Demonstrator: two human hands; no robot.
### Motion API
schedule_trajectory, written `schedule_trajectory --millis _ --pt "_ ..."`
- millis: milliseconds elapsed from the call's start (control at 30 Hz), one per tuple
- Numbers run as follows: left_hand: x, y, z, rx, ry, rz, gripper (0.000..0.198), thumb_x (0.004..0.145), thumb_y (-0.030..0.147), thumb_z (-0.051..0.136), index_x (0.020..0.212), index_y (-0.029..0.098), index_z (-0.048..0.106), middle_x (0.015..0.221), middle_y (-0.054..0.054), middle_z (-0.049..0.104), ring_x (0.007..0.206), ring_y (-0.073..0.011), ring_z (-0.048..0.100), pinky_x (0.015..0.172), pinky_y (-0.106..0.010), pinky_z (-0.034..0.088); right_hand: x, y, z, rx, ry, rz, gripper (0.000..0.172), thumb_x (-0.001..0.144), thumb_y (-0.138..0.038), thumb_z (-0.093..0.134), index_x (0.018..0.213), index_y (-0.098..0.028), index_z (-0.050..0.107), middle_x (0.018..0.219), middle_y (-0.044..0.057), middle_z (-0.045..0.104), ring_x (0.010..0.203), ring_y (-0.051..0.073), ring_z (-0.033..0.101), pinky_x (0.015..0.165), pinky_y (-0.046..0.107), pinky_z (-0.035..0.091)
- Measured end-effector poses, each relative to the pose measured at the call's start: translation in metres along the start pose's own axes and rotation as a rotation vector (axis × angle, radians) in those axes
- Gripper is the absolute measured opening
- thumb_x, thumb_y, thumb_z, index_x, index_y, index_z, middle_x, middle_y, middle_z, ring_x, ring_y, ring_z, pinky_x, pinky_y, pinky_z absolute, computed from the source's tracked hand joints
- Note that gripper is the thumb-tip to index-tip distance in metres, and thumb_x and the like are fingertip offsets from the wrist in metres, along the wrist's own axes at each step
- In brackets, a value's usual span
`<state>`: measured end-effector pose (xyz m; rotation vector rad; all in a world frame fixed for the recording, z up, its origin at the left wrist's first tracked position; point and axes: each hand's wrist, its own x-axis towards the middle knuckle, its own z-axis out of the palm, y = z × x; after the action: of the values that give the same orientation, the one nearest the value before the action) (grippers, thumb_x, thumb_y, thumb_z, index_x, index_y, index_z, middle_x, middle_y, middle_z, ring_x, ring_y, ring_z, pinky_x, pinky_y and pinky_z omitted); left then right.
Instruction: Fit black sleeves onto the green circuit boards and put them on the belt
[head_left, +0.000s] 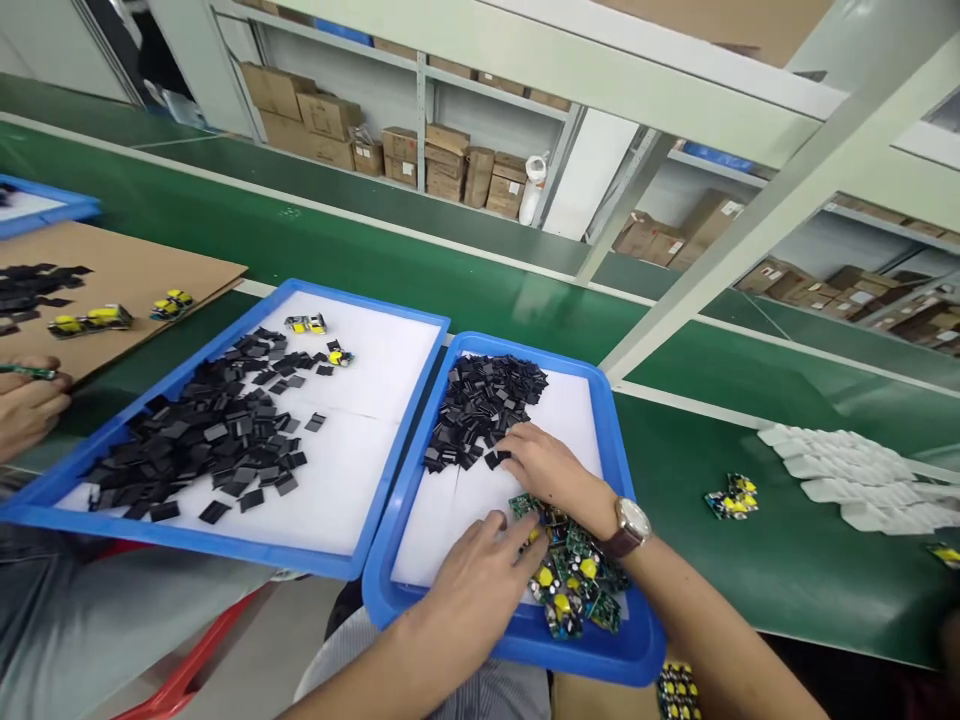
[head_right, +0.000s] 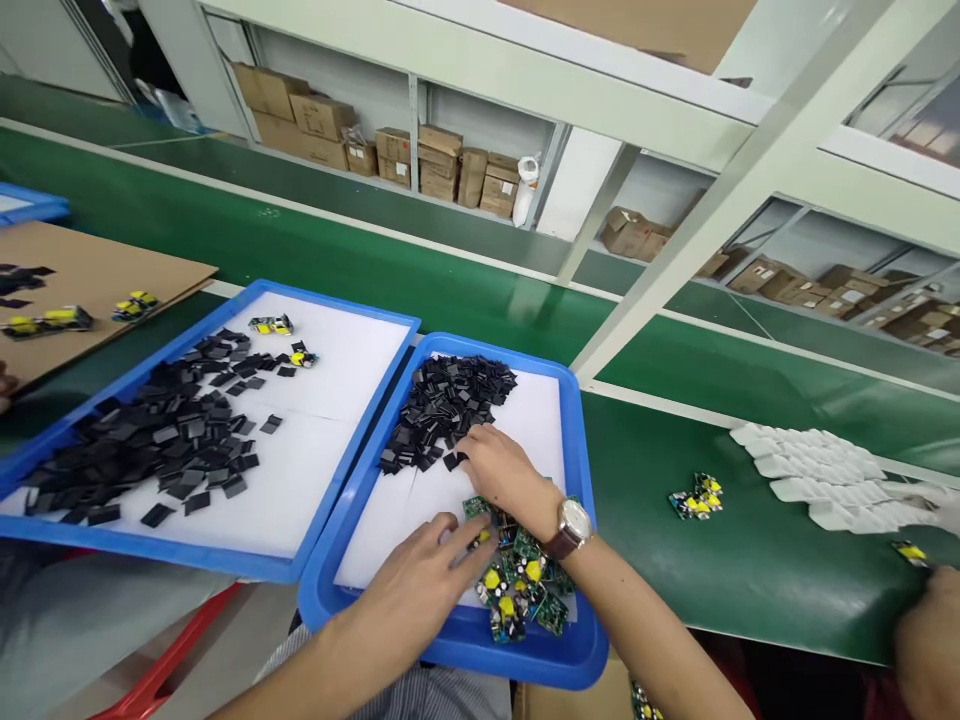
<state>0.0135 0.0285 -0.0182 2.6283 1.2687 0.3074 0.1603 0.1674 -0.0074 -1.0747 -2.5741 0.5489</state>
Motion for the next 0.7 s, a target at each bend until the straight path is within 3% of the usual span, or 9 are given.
schedule_trajectory --millis 133,200,367,467,567,700 --pt "0.006 0.003 -0.002 -0.047 0.014 0.048 0.042 0.084 -0.007 0.054 0.119 0.011 0.067 0.127 -0.014 0.071 0.103 -0.0337 0.069 0.085 -0.046 0.064 -0.002 0.004 -0.003 0.094 0.014 0.046 0.019 0.092 -0.006 0.066 0.092 -0.02 0.079 0.092 0.007 0.074 0.091 0.025 0.07 0.087 0.04 0.058" --pt "0.003 -0.001 -0.005 -0.138 0.091 0.026 0.032 0.09 -0.003 0.055 0.114 0.013 0.068 0.12 -0.013 0.073 0.102 -0.0327 0.07 0.085 -0.046 0.064 -0.013 0.0 -0.01 0.165 0.045 0.074 0.015 0.094 -0.011 0.068 0.091 -0.021 0.079 0.092 0.005 0.076 0.09 0.023 0.072 0.085 0.038 0.06" --pt "-0.009 -0.017 -0.011 -0.729 0.458 -0.265 0.034 0.101 0.021 0.064 0.135 0.021 0.059 0.115 -0.008 0.074 0.093 -0.022 0.074 0.082 -0.036 0.065 -0.055 -0.03 -0.02 0.487 0.202 0.257 0.016 0.097 -0.033 0.07 0.1 -0.019 0.077 0.091 0.006 0.081 0.081 0.02 0.077 0.073 0.033 0.064" --pt "-0.011 -0.022 -0.016 -0.991 0.533 -0.321 0.016 0.1 0.024 0.066 0.116 0.024 0.07 0.101 -0.004 0.076 0.085 -0.0178 0.074 0.077 -0.03 0.064 -0.072 -0.051 -0.014 0.785 0.278 0.361 0.017 0.091 -0.035 0.078 0.096 -0.019 0.078 0.083 0.005 0.08 0.073 0.019 0.075 0.068 0.032 0.064" --pt "-0.01 -0.022 -0.019 -1.075 0.547 -0.295 0.006 0.1 0.023 0.068 0.099 0.023 0.074 0.091 -0.002 0.075 0.08 -0.0167 0.073 0.072 -0.028 0.061 -0.078 -0.065 -0.006 0.816 0.367 0.309 0.008 0.091 -0.029 0.077 0.091 -0.021 0.078 0.086 0.005 0.078 0.078 0.019 0.074 0.07 0.032 0.062" --pt "-0.015 -0.019 -0.022 -1.015 0.599 -0.259 0.011 0.102 0.018 0.063 0.098 0.022 0.074 0.088 -0.002 0.074 0.076 -0.0153 0.071 0.069 -0.027 0.058 -0.082 -0.074 0.002 0.793 0.432 0.218 0.005 0.091 -0.021 0.077 0.087 -0.023 0.079 0.089 0.006 0.075 0.084 0.02 0.072 0.073 0.032 0.061"
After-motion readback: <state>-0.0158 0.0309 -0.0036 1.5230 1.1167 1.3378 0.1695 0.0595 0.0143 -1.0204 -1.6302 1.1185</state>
